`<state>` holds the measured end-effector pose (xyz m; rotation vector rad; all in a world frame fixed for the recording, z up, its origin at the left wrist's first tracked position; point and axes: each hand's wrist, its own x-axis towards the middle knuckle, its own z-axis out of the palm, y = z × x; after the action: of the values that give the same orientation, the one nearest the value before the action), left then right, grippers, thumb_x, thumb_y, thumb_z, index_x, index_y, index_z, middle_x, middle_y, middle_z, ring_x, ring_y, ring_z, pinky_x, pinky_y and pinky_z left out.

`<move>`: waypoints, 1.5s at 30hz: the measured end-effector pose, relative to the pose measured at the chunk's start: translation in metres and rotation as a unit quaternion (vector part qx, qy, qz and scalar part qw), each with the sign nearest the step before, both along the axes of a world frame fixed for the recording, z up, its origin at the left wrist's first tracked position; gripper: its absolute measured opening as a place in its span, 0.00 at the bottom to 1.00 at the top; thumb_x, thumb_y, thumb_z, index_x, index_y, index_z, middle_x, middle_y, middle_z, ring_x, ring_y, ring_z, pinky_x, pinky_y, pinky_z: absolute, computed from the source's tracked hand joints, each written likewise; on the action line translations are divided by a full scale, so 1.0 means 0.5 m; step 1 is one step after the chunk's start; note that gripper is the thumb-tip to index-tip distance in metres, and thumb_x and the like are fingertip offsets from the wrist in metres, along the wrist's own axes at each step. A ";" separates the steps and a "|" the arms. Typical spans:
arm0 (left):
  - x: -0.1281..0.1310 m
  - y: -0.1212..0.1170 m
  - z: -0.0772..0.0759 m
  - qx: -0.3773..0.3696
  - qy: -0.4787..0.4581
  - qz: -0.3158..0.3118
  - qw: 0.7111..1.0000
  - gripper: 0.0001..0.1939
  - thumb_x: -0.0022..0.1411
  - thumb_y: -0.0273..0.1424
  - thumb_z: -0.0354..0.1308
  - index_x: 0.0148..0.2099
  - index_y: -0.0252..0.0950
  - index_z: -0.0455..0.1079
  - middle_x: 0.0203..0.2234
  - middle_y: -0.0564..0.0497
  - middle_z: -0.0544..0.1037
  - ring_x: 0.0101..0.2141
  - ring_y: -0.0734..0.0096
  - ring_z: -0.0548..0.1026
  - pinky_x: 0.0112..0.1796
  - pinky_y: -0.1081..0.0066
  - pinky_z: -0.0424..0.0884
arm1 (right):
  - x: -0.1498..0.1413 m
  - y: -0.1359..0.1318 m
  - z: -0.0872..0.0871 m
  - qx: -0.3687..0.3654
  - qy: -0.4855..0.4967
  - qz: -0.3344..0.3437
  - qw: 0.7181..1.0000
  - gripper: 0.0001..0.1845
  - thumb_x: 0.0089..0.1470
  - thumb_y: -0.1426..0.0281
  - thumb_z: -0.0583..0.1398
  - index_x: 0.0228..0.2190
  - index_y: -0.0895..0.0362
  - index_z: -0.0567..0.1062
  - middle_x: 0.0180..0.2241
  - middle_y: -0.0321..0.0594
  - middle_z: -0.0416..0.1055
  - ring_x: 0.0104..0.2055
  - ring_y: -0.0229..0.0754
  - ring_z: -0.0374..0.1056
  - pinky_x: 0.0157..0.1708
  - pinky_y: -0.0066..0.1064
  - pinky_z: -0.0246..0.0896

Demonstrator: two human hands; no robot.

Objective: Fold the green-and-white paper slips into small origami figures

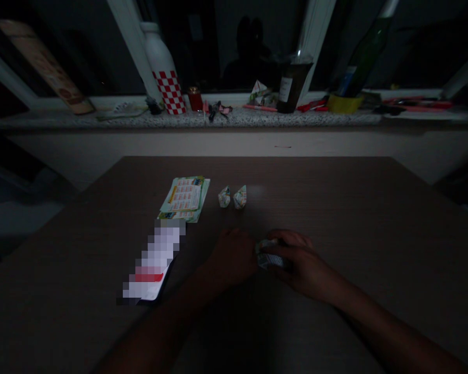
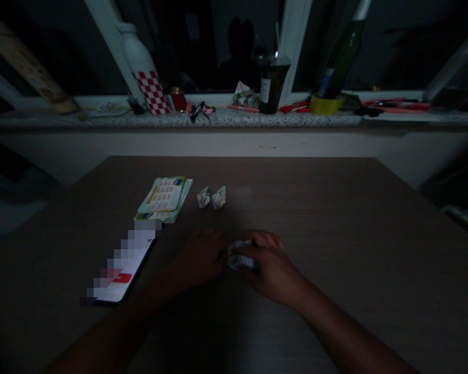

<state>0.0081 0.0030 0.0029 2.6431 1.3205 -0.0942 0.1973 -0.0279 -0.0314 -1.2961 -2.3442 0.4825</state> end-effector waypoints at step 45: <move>-0.002 0.008 0.012 -0.054 -0.004 0.069 0.996 0.17 0.53 0.43 0.56 0.34 0.34 0.74 0.34 0.42 0.78 0.38 0.52 0.74 0.42 0.55 0.66 | 0.000 0.009 0.005 -0.030 -0.016 -0.006 0.999 0.21 0.46 0.71 0.65 0.45 0.45 0.75 0.51 0.39 0.67 0.54 0.50 0.60 0.53 0.45 0.50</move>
<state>0.0072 0.0073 0.0087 2.4538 1.4480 -0.1312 0.1972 -0.0234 -0.0288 -1.3545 -2.3631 0.5360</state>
